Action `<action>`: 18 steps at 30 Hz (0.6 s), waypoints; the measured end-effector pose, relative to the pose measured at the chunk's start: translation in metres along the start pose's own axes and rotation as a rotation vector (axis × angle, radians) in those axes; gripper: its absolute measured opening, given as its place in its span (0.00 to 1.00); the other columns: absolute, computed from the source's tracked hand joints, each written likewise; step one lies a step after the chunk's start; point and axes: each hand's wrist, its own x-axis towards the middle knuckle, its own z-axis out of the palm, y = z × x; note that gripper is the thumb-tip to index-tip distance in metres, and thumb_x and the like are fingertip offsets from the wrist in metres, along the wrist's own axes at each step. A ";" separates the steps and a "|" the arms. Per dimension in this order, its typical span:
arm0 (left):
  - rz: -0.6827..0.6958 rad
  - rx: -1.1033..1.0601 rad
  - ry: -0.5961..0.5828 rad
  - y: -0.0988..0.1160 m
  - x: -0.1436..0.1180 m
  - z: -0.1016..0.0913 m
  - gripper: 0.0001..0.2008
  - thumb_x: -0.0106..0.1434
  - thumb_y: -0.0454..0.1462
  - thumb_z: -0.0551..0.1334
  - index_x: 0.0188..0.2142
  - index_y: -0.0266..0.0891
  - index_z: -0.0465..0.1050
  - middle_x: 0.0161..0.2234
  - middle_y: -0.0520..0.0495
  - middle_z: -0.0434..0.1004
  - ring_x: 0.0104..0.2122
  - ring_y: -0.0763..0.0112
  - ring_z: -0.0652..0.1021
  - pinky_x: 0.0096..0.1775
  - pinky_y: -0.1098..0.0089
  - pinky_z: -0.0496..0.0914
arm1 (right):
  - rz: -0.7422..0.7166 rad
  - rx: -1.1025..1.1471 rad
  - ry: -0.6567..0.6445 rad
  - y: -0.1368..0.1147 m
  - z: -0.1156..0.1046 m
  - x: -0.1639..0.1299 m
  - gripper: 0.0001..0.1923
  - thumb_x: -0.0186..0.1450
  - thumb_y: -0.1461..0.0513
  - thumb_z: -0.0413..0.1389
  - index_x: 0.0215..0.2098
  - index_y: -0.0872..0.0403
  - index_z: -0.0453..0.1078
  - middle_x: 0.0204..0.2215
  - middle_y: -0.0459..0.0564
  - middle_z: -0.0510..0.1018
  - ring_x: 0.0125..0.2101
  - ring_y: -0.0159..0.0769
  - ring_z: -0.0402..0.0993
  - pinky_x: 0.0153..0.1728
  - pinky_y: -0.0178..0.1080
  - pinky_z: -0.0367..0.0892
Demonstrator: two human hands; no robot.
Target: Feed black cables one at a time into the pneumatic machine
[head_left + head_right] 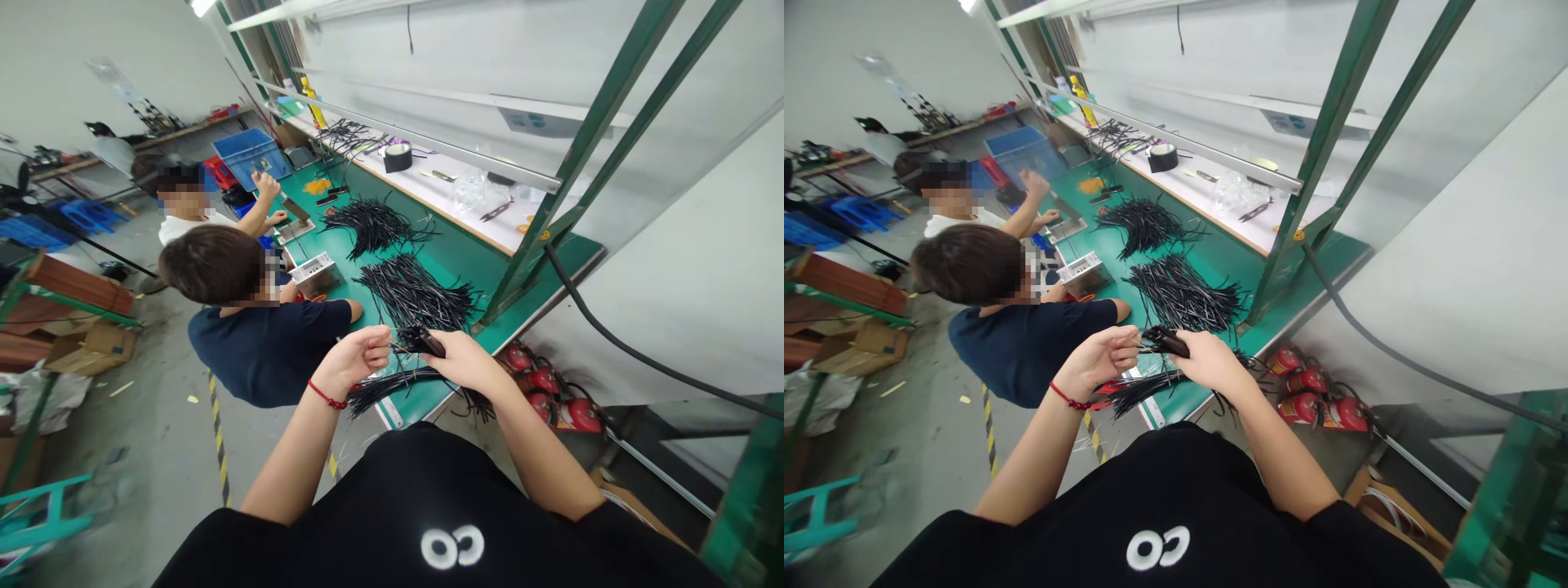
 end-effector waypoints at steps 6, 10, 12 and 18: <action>0.006 0.056 0.080 -0.034 0.011 0.004 0.26 0.50 0.37 0.78 0.20 0.42 0.58 0.16 0.64 0.50 0.14 0.86 0.50 0.17 0.79 0.46 | 0.013 0.393 0.473 0.015 0.020 0.003 0.22 0.70 0.47 0.58 0.23 0.50 0.67 0.18 0.44 0.71 0.21 0.38 0.69 0.27 0.39 0.63; 0.176 0.051 0.231 -0.052 0.023 0.014 0.30 0.52 0.41 0.79 0.19 0.43 0.55 0.14 0.65 0.49 0.12 0.86 0.50 0.16 0.79 0.45 | 0.023 0.509 0.708 0.013 0.033 0.000 0.21 0.72 0.48 0.57 0.26 0.50 0.72 0.24 0.49 0.80 0.30 0.43 0.79 0.39 0.44 0.73; 0.323 0.016 0.314 -0.055 0.027 0.020 0.30 0.56 0.45 0.78 0.21 0.43 0.54 0.14 0.65 0.49 0.12 0.85 0.52 0.16 0.79 0.48 | -0.013 0.492 0.741 0.009 0.038 -0.002 0.17 0.73 0.49 0.57 0.33 0.51 0.75 0.31 0.51 0.84 0.35 0.45 0.81 0.44 0.46 0.75; 0.684 -0.005 0.314 -0.043 0.021 0.037 0.22 0.57 0.50 0.79 0.28 0.41 0.71 0.31 0.50 0.84 0.34 0.71 0.84 0.40 0.71 0.78 | -0.012 0.478 0.541 0.003 0.049 -0.010 0.16 0.72 0.49 0.58 0.45 0.52 0.77 0.34 0.53 0.85 0.35 0.47 0.84 0.41 0.46 0.78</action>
